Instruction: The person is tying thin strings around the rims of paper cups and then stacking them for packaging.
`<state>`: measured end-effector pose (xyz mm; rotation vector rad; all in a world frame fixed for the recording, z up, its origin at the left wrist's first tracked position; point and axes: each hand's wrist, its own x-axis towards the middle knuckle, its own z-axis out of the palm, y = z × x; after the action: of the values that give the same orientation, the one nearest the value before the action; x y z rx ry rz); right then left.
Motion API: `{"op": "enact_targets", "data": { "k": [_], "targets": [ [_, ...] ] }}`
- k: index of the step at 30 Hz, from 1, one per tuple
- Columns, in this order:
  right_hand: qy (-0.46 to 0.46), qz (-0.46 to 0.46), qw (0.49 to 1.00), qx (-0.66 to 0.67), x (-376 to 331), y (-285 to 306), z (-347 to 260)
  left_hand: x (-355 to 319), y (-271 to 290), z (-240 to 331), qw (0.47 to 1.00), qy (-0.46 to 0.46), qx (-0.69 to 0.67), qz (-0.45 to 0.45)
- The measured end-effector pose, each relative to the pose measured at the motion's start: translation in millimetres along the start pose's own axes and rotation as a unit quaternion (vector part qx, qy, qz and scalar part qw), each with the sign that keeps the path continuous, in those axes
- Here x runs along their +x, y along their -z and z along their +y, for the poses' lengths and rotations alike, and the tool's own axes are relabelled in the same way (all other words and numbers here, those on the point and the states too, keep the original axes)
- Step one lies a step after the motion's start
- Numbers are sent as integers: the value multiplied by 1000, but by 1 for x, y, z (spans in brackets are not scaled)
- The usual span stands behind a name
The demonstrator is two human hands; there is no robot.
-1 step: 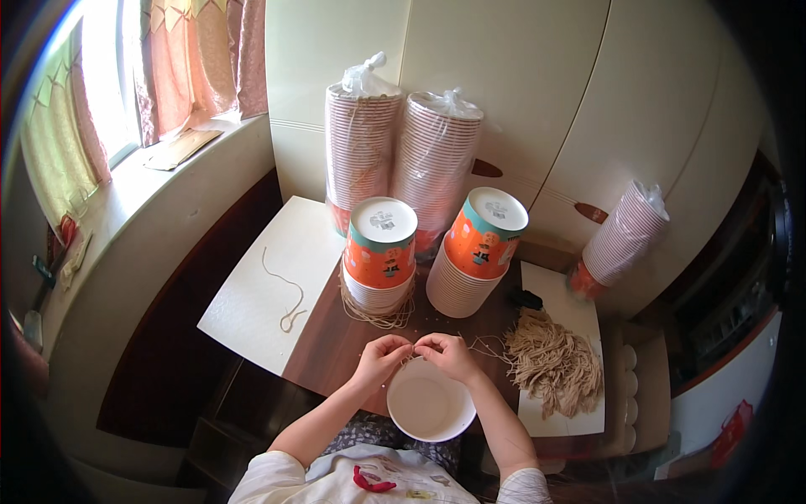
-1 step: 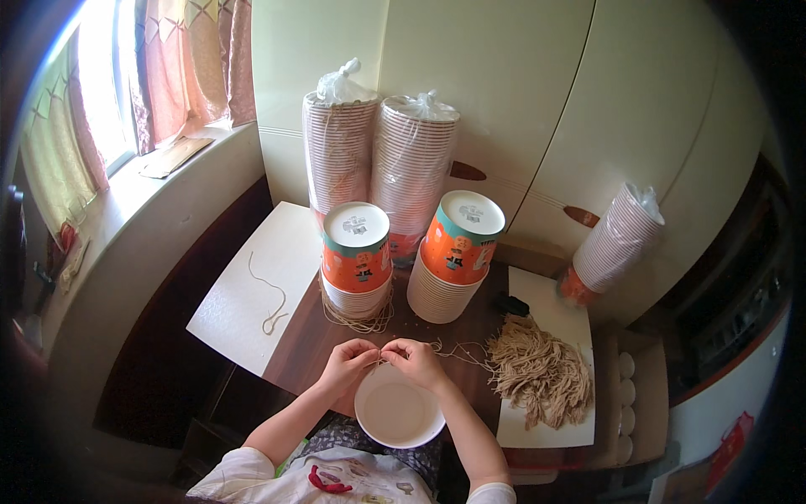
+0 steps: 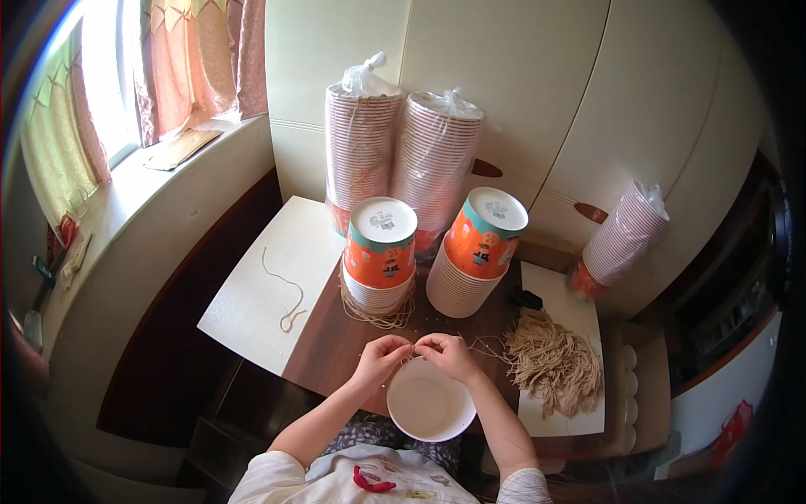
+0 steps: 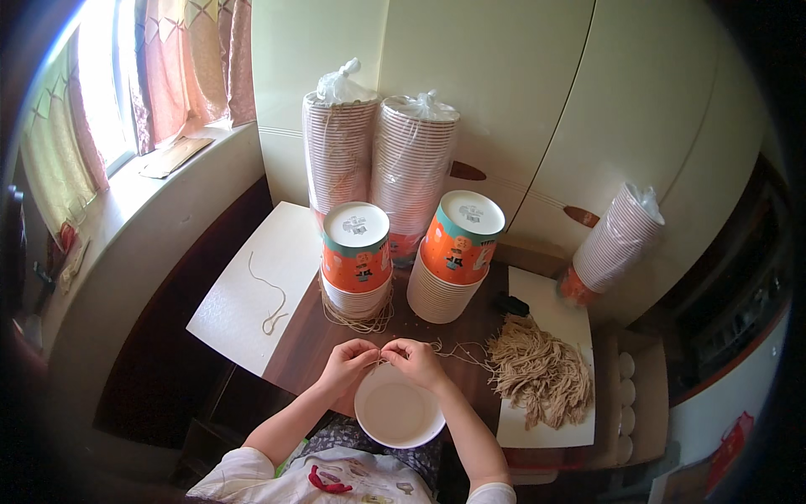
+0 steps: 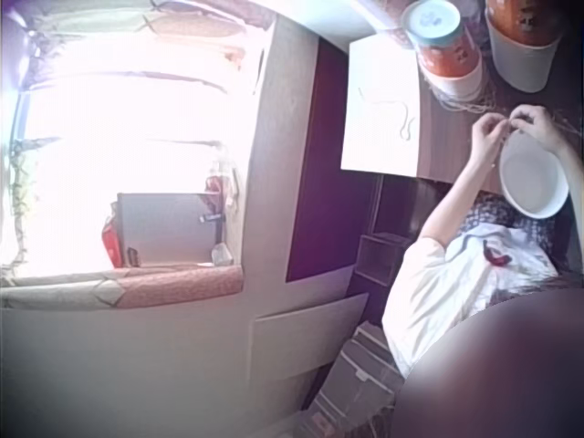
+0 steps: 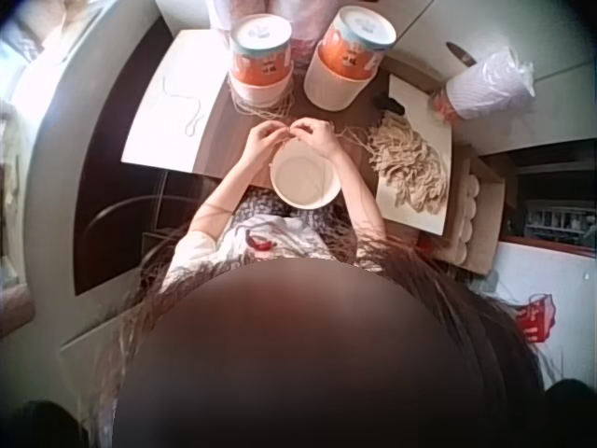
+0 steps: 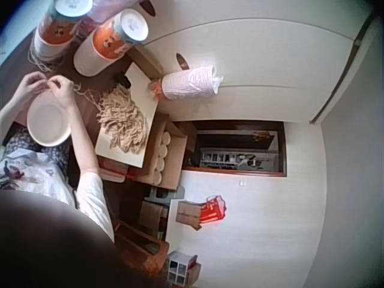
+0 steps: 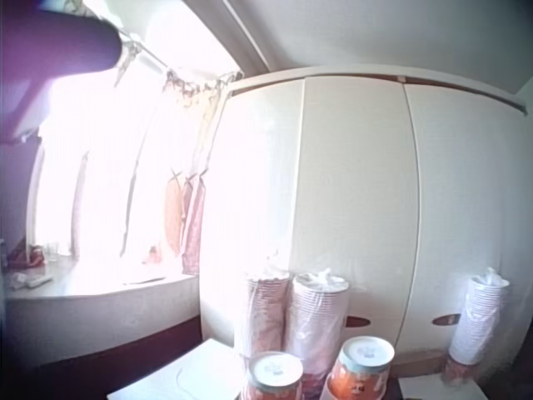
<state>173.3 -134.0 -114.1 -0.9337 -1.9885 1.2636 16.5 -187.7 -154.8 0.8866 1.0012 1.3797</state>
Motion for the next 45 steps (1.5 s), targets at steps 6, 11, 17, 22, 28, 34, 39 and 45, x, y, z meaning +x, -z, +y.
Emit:
{"op": "enact_targets", "data": {
  "k": [6, 11, 17, 22, 28, 34, 39, 45],
  "targets": [
    [24, 17, 999, -15, 0, 1, 4, 1, 8, 11, 994, 15, 100, -46],
    [37, 20, 999, -31, 0, 0, 1, 2, 9, 16, 987, -24, 149, -57],
    [53, 27, 997, -45, 1, 0, -2, 4, 7, 8, 989, -28, 141, -31],
    [58, 30, 997, -44, 1, 1, -2, 2, 5, 9, 989, -20, 145, -31],
    [65, 30, 996, -59, 1, 1, -3, 2, 2, 8, 993, -48, 102, -28],
    [60, 31, 996, -51, 0, 1, -3, 1, -2, 7, 992, -63, 105, -12],
    [75, 39, 995, -53, 0, 1, 0, 0, -3, 5, 994, -60, 93, -1],
    [79, 45, 994, -55, -1, 2, -1, 0, -4, 5, 994, -52, 92, 9]
  ]
}}
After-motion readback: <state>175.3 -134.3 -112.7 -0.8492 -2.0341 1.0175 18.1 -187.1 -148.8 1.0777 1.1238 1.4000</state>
